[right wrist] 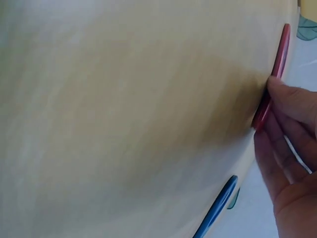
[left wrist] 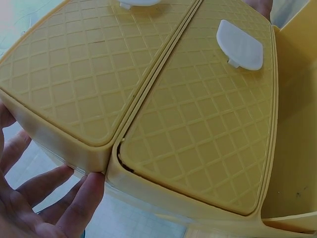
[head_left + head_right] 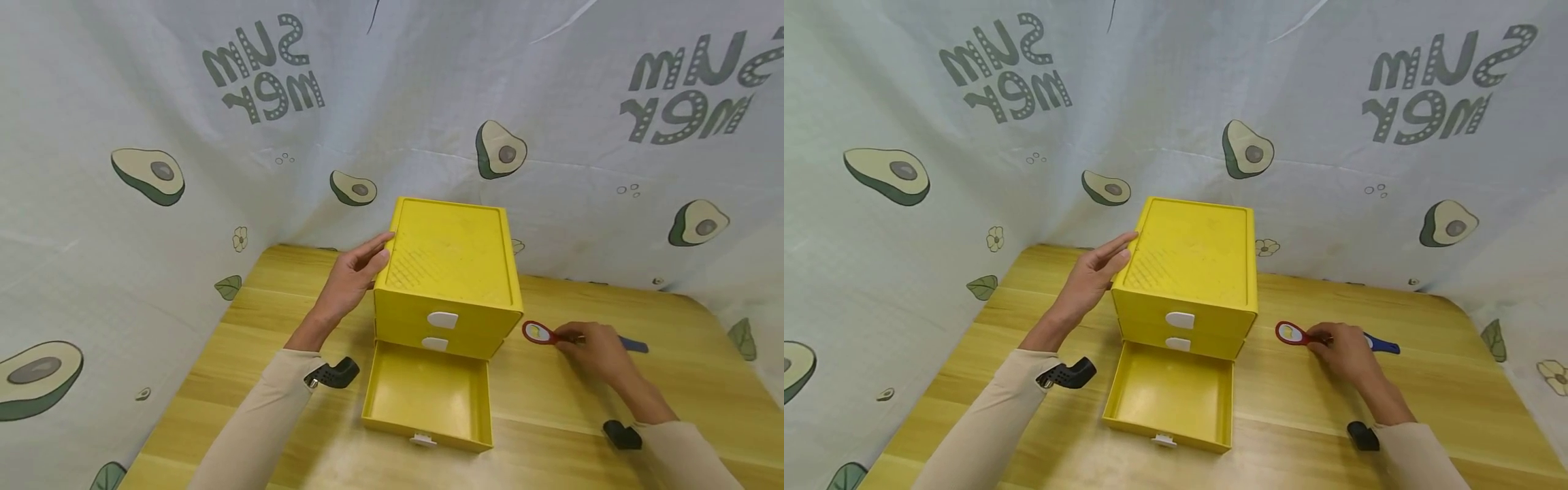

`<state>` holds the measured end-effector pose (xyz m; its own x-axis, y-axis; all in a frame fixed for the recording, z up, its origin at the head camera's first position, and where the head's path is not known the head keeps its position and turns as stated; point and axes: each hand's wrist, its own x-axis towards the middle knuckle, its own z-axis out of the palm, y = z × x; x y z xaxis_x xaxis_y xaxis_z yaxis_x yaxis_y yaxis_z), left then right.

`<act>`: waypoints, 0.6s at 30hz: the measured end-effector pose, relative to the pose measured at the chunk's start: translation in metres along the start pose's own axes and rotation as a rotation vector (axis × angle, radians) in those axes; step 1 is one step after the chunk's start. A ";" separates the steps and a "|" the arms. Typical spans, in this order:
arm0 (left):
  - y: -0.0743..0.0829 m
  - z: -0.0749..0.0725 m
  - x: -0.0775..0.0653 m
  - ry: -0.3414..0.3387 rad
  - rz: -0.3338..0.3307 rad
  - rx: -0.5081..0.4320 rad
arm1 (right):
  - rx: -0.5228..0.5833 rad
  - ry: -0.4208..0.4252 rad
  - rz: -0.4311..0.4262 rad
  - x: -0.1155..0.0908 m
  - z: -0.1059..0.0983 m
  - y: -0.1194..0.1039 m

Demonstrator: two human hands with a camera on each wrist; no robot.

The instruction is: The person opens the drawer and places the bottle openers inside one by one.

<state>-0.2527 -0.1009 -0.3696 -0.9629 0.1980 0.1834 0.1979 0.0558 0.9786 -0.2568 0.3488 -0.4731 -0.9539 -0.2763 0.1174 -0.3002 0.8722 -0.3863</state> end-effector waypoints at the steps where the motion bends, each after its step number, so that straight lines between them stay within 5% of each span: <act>1: 0.000 0.000 0.000 0.002 0.000 0.005 | 0.001 -0.009 -0.001 0.000 0.000 0.000; 11: 0.001 0.000 -0.001 0.009 -0.011 0.027 | -0.012 -0.037 -0.002 -0.006 -0.003 -0.005; 18: 0.000 0.000 0.000 0.007 -0.009 0.032 | -0.028 -0.006 -0.102 -0.014 -0.015 -0.010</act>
<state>-0.2525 -0.1011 -0.3698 -0.9660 0.1901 0.1751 0.1946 0.0888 0.9769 -0.2406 0.3499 -0.4568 -0.9184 -0.3666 0.1489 -0.3957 0.8505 -0.3465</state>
